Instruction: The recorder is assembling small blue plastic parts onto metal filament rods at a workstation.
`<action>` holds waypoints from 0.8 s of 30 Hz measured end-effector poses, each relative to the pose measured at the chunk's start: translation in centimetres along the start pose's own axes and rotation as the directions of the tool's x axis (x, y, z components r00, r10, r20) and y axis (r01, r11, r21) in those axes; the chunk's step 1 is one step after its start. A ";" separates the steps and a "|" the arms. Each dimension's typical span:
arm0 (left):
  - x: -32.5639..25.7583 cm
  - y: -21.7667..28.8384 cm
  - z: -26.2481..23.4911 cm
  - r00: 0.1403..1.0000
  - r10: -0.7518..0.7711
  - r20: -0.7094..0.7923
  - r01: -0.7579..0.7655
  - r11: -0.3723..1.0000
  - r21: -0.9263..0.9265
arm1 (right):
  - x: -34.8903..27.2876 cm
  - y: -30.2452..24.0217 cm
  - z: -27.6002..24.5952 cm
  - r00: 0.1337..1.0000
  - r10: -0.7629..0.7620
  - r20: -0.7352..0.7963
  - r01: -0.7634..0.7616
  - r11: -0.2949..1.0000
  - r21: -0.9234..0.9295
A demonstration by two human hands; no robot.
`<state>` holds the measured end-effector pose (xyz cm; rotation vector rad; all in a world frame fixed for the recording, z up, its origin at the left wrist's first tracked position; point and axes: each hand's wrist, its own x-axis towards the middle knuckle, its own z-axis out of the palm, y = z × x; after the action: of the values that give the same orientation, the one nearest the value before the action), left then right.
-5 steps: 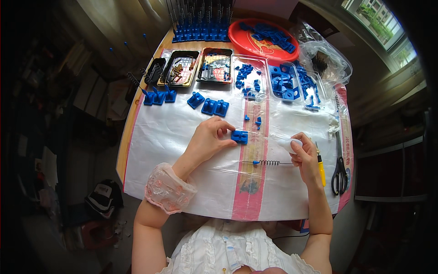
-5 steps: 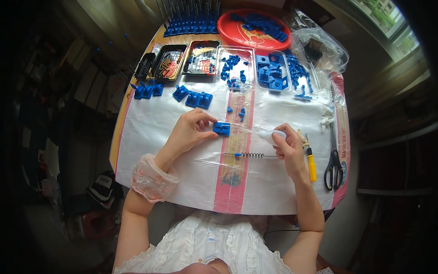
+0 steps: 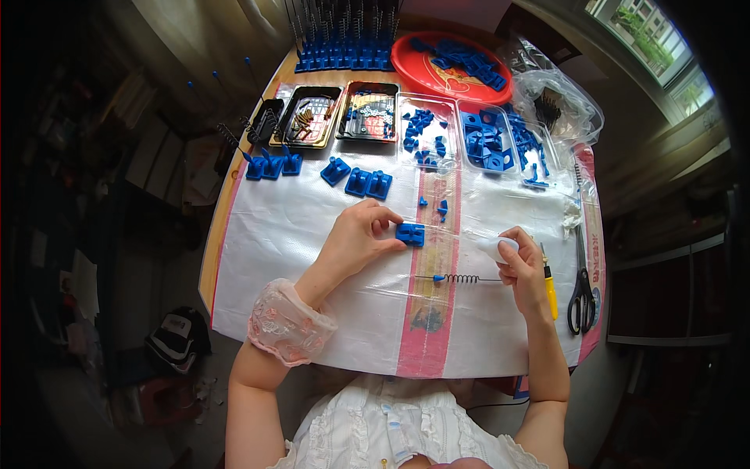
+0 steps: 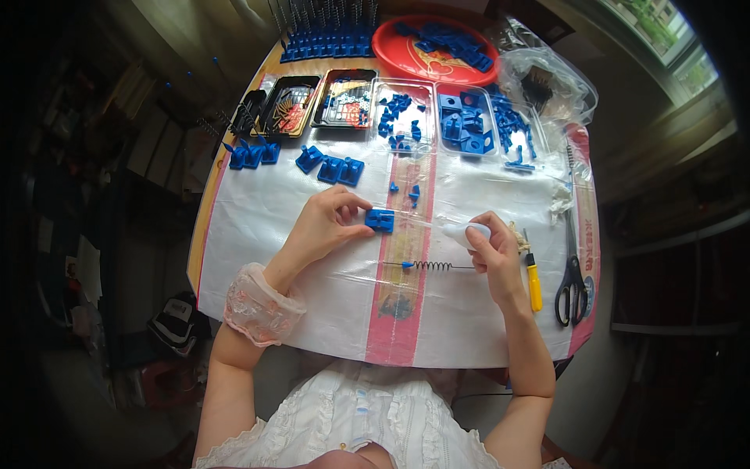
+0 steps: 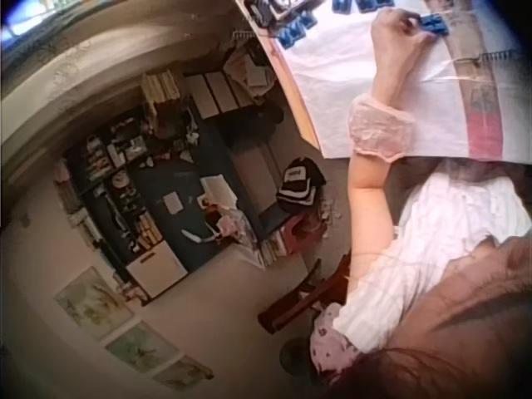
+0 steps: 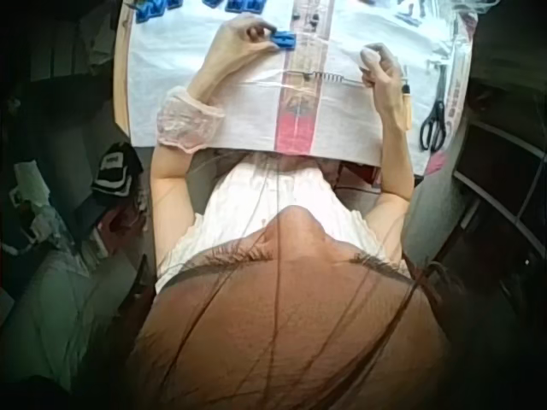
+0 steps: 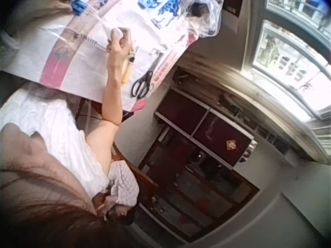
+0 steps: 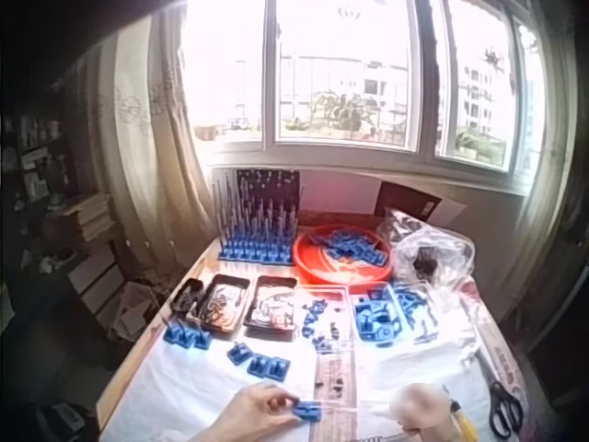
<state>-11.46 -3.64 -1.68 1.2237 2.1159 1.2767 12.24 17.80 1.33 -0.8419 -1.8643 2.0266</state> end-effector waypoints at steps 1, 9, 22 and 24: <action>0.0 0.0 0.0 1.000 -0.001 0.000 0.001 1.000 0.006 | 0.0 0.0 0.0 1.000 -0.003 0.001 0.003 1.000 0.003; 0.0 -0.3 0.1 1.000 0.016 -0.006 -0.016 1.000 0.003 | 0.0 -0.2 0.4 1.000 -0.023 -0.021 0.023 1.000 0.006; 0.0 -0.2 0.0 1.000 0.014 -0.004 -0.014 1.000 0.002 | -0.3 -0.5 0.9 0.994 -0.095 -0.054 0.097 0.995 0.033; 0.0 -0.2 0.0 1.000 0.015 -0.003 -0.015 1.000 0.003 | -0.2 -0.4 1.0 0.993 -0.099 -0.058 0.101 0.994 0.040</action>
<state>-11.53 -3.69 -1.89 1.2421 2.1150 1.2838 11.80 16.93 1.83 -0.7702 -1.7896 1.9552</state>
